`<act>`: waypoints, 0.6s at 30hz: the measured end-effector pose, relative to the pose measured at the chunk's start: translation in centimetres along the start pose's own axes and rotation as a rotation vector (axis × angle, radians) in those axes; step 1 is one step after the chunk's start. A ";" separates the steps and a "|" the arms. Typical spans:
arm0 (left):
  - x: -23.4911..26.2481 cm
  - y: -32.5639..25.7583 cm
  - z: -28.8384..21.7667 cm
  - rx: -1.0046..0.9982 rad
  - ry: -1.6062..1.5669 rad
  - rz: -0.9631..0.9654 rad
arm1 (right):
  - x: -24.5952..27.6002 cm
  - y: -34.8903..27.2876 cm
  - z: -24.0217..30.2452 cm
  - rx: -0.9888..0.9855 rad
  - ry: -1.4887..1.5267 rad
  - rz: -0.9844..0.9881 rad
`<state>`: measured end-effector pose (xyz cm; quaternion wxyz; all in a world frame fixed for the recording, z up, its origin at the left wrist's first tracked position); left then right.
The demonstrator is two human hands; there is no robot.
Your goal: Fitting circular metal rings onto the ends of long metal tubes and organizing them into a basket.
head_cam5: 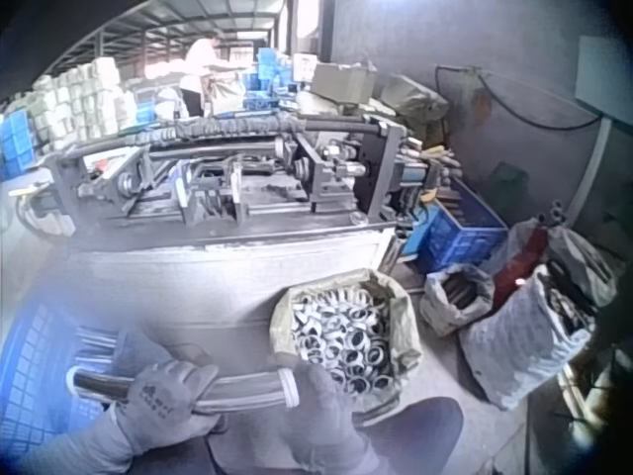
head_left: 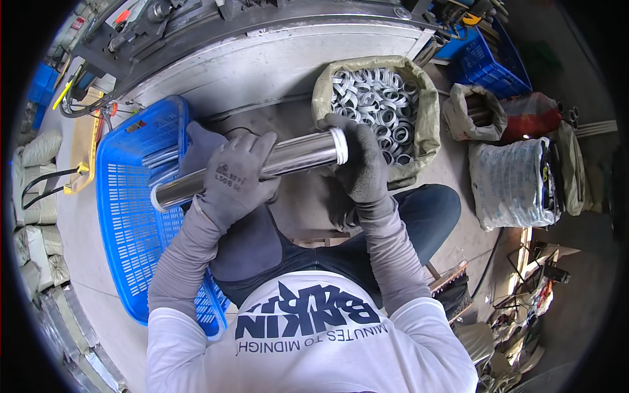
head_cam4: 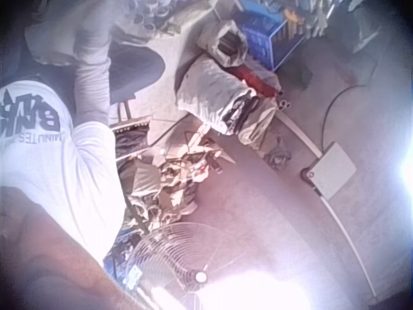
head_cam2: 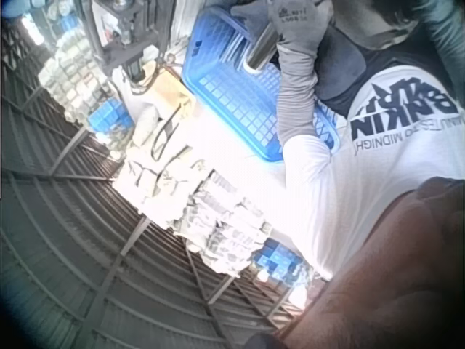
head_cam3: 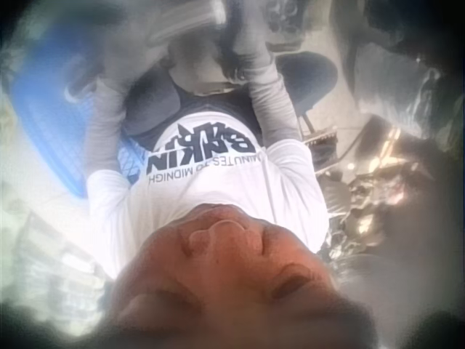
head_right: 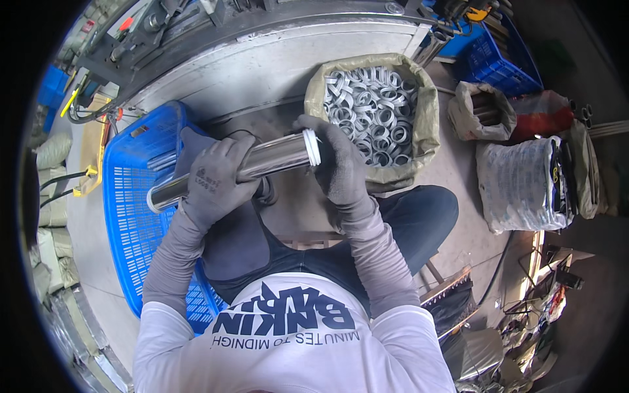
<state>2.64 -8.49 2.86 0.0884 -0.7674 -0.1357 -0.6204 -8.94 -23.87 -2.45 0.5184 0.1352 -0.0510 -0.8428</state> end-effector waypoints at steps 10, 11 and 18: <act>-0.7 0.0 -0.3 -0.008 0.002 0.009 | -0.9 0.5 -0.3 0.073 -0.340 -0.164; -0.7 0.1 -0.6 -0.017 -0.002 0.012 | -1.0 0.2 0.3 0.164 -0.597 -0.251; -1.8 1.2 0.1 -0.009 0.036 0.114 | 0.0 0.7 -4.4 -0.079 -0.016 -0.405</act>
Point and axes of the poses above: each hand's wrist, its own y-axis towards the middle knuckle, its own x-axis out of the back of the hand, z = x × y, the point moved 9 cm from there along y, towards the middle knuckle, and after that the axes turned 9 degrees about z, right-handed, at the moved point
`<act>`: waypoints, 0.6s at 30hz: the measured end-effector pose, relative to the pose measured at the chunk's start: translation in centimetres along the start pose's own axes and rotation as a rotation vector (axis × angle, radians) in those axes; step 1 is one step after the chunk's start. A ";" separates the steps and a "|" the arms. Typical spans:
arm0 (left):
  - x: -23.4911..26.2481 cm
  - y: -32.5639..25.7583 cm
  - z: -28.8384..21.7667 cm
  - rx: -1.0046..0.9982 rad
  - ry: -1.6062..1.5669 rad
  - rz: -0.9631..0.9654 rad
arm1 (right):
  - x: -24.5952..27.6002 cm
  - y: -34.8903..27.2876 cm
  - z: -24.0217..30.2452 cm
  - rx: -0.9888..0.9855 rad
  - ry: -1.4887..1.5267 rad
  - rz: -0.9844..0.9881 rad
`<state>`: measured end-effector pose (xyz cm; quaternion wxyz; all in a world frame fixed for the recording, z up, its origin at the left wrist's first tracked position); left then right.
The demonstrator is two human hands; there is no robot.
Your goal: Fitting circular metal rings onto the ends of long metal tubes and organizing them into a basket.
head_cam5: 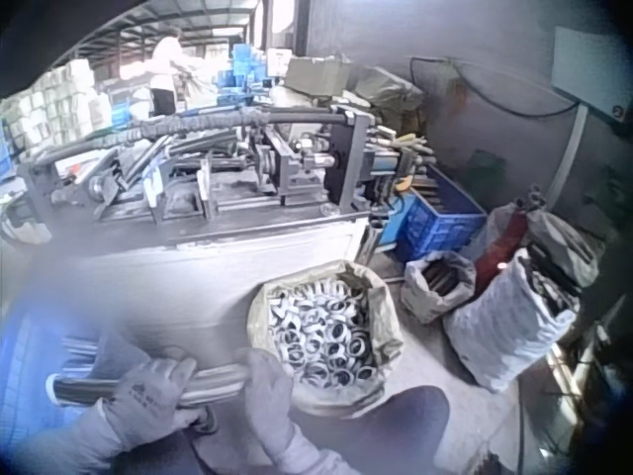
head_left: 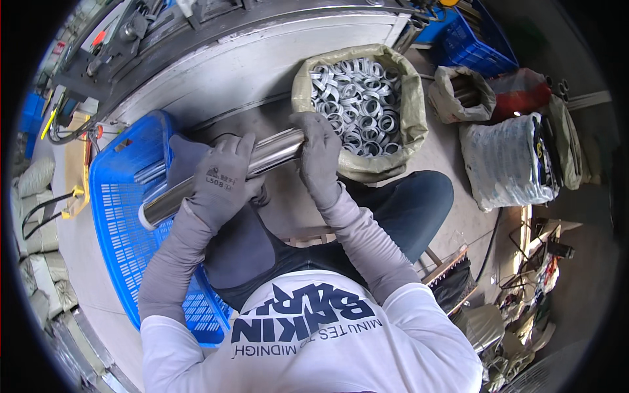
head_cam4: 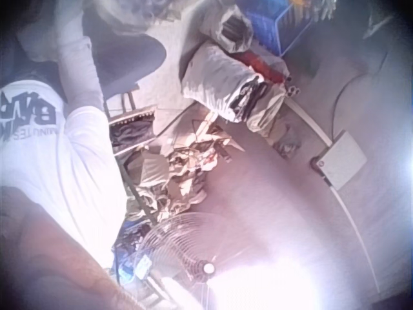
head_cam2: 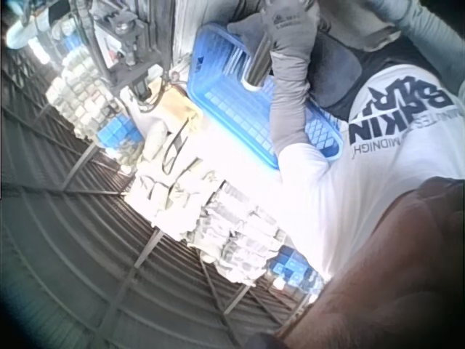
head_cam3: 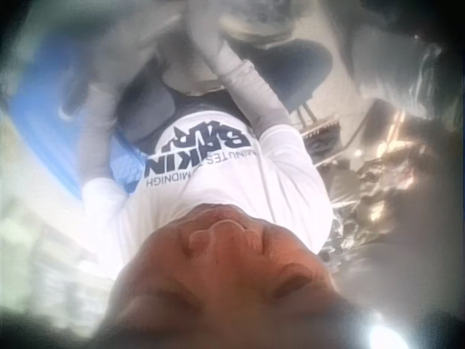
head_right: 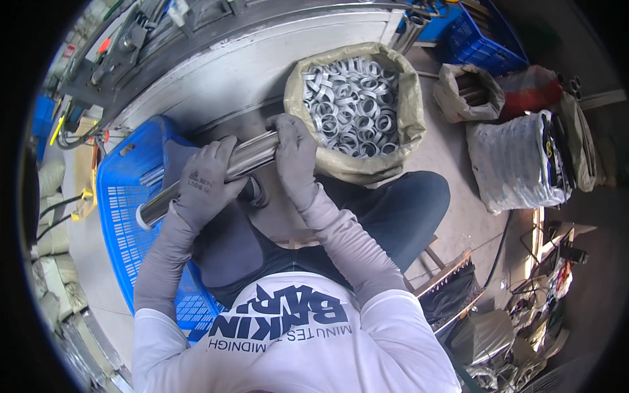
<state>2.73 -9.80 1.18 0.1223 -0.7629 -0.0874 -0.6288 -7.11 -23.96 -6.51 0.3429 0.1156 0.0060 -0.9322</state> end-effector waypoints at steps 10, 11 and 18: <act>5.1 -1.8 6.3 0.063 -0.027 -0.029 | 21.9 13.1 -14.7 -0.359 -1.419 0.030; 7.0 -2.3 7.1 0.074 0.047 -0.116 | 22.7 13.1 -15.9 -0.434 -1.462 0.145; 15.1 9.1 10.6 -0.055 0.375 -0.594 | 29.2 13.4 -21.1 -0.444 -1.955 0.348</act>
Point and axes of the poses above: each hand's wrist, its own y-axis towards the middle knuckle, its own x-axis out of the back of the hand, z = x × y, the point moved 9 cm from there along y, towards the middle knuckle, and after that the axes turned 9 degrees about z, right-handed, at the moved point
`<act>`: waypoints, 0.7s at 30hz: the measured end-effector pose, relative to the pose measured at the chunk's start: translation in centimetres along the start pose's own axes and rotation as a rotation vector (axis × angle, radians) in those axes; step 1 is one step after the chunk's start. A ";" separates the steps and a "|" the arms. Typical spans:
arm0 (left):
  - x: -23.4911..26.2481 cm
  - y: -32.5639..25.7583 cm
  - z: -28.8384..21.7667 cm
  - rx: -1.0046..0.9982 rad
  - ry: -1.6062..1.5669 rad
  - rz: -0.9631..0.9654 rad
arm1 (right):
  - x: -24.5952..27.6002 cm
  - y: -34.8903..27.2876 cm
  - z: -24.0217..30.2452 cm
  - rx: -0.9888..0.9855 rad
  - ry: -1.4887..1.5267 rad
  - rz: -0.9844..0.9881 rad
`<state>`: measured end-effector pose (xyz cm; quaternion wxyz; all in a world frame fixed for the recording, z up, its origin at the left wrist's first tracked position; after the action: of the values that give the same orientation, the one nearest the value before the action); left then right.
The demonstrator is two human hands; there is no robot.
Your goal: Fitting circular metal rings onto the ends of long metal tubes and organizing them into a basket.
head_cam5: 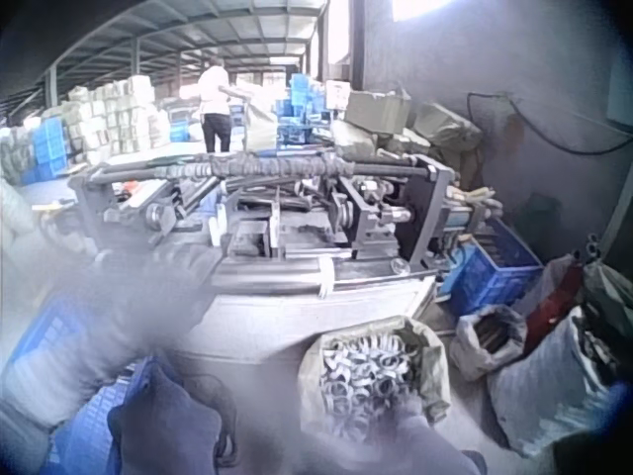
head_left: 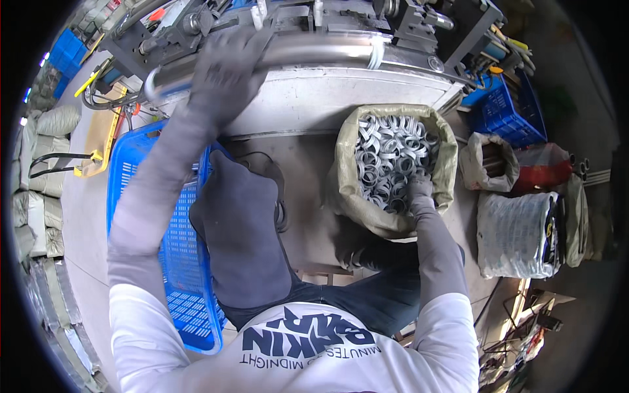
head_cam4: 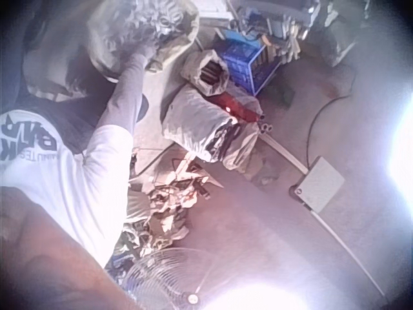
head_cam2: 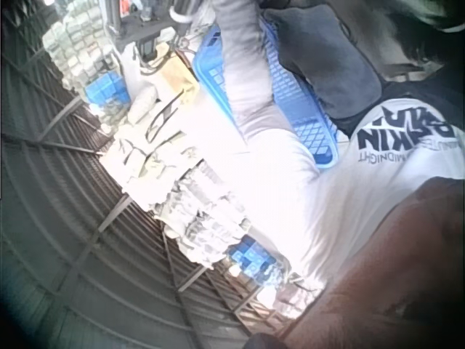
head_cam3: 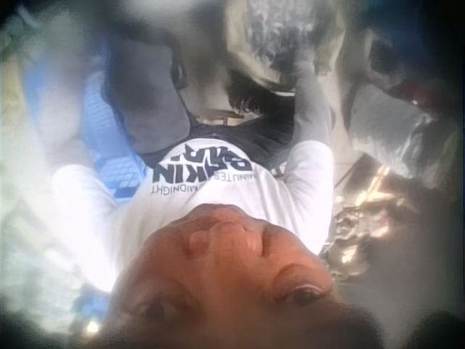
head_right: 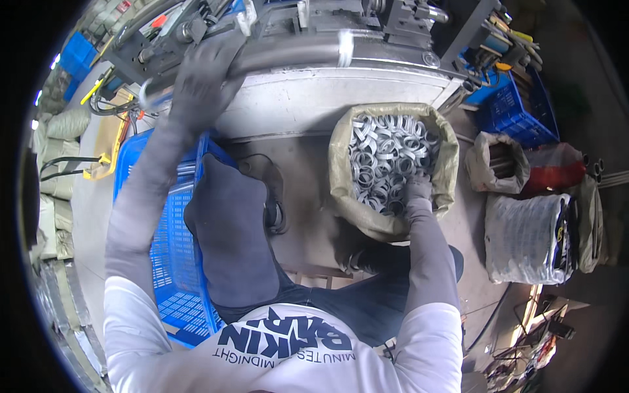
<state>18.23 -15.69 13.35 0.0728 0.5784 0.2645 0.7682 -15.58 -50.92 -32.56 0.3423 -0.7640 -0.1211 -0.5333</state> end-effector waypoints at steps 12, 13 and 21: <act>-12.7 17.3 9.1 0.295 0.226 0.309 | 4.9 -3.2 0.2 -0.093 0.161 0.008; -13.5 18.1 8.7 0.280 0.141 0.324 | 5.5 -3.8 -0.8 -0.146 0.230 0.007; -21.7 14.2 18.3 0.219 0.413 0.316 | 15.1 -15.2 5.9 0.279 1.923 0.054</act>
<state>44.88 -30.97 5.36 -0.1665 0.4481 0.2615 0.8385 -13.56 -38.60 -14.13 0.3947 0.0429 0.1660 -0.9027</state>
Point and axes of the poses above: each hand's wrist, its own y-axis towards the middle knuckle, its own x-axis out of the back of the hand, z = x × y, the point moved 9 cm from there along y, towards the middle knuckle, and after that the axes turned 9 degrees about z, right-handed, at the moved point
